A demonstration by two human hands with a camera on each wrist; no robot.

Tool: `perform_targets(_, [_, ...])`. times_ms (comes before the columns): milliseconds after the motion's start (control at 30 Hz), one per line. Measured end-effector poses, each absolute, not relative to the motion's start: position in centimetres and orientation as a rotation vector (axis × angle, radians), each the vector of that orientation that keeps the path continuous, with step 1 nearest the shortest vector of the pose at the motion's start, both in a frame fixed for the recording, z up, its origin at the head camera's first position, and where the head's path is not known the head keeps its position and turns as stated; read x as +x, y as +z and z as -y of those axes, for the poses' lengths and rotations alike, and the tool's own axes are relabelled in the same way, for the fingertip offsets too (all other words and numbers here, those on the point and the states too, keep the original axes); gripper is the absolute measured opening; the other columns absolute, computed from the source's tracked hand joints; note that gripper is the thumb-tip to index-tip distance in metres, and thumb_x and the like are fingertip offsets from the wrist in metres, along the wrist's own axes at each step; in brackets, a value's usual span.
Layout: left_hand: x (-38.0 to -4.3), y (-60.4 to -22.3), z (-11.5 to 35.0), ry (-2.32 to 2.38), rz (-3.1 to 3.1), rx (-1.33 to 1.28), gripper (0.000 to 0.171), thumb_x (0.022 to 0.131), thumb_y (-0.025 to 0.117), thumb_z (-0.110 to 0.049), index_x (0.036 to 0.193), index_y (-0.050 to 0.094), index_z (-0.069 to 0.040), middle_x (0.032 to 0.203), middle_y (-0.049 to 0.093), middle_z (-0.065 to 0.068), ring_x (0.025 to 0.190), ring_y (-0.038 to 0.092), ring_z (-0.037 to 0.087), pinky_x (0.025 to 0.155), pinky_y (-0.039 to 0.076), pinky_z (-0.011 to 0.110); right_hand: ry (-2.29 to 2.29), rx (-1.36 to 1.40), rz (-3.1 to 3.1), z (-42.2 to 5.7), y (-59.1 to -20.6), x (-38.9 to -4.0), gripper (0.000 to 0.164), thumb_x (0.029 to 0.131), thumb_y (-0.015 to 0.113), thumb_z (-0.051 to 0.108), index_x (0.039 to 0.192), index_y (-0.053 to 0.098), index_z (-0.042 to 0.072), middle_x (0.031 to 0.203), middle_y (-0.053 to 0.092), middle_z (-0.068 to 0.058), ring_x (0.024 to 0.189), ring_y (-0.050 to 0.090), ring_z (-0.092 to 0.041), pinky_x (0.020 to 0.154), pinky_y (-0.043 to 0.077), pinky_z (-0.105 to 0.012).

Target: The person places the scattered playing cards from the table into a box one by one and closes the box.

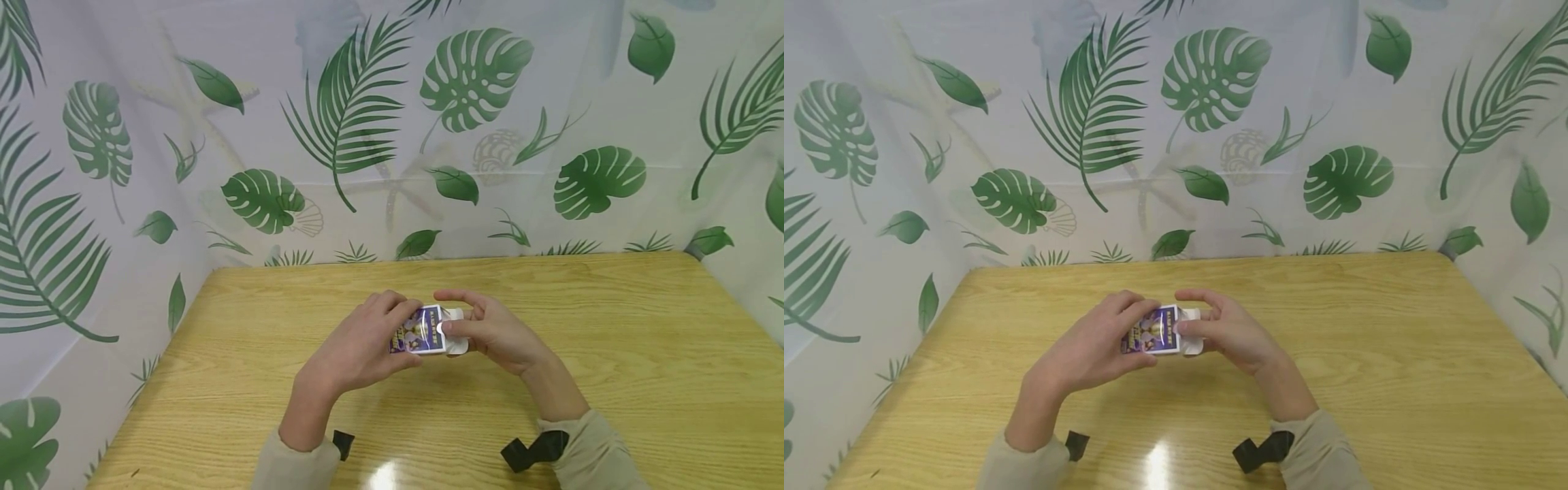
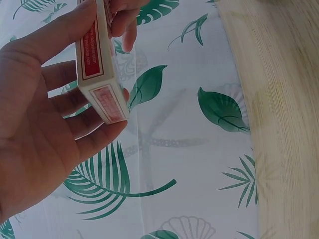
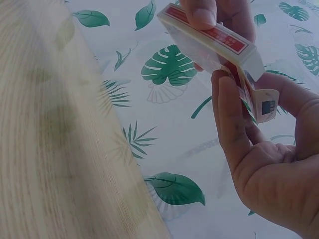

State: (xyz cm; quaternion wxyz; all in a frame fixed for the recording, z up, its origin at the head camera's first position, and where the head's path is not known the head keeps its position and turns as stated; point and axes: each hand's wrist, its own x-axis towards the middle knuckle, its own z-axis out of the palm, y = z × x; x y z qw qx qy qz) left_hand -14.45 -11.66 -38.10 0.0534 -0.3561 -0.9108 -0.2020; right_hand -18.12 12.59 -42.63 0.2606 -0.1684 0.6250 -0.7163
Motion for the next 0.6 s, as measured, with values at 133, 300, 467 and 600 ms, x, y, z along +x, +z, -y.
perform_targets(133, [-14.41, -38.07, 11.67, -0.613, 2.774, -1.073, 0.069, 0.081, 0.083, -0.034, 0.139, 0.052, -0.012, 0.121, 0.056, 0.005, 0.102, 0.055, 0.017, 0.090, 0.051, 0.032, -1.948, -0.460, -1.688, -12.58, -42.60, -18.06, 0.060, 0.096, 0.059, 0.005, 0.147, 0.030, -0.006, 0.104, 0.073, -0.010, 0.088, 0.073, -0.019, 0.072, 0.058, -0.027])
perform_targets(300, [-14.44, -38.08, 11.62, -0.611, 2.786, -1.059, 0.070, 0.081, 0.083, -0.034, 0.139, 0.052, -0.009, 0.123, 0.056, 0.005, 0.103, 0.055, 0.016, 0.091, 0.051, 0.033, -1.947, -0.471, -1.703, -12.59, -42.45, -17.97, 0.055, 0.100, 0.055, 0.009, 0.147, 0.031, -0.005, 0.103, 0.073, -0.009, 0.084, 0.072, -0.018, 0.070, 0.058, -0.028])
perform_targets(467, [-14.50, -38.10, 11.55, -0.601, 2.818, -1.032, 0.068, 0.083, 0.082, -0.037, 0.136, 0.052, -0.008, 0.123, 0.057, 0.005, 0.102, 0.054, 0.014, 0.089, 0.051, 0.031, -1.945, -0.473, -1.716, -12.62, -42.32, -17.92, 0.053, 0.106, 0.048, 0.025, 0.147, 0.034, -0.005, 0.113, 0.066, -0.007, 0.086, 0.070, -0.019, 0.072, 0.058, -0.031])
perform_targets(600, [-14.51, -38.11, 11.49, -0.621, 2.870, -0.952, 0.068, 0.084, 0.079, -0.040, 0.137, 0.050, -0.008, 0.123, 0.057, 0.005, 0.097, 0.053, 0.012, 0.082, 0.051, 0.028, -1.971, -0.485, -1.698, -12.62, -42.07, -17.83, 0.060, 0.108, 0.040, 0.039, 0.148, 0.032, -0.005, 0.114, 0.068, -0.006, 0.090, 0.070, -0.019, 0.072, 0.059, -0.032])
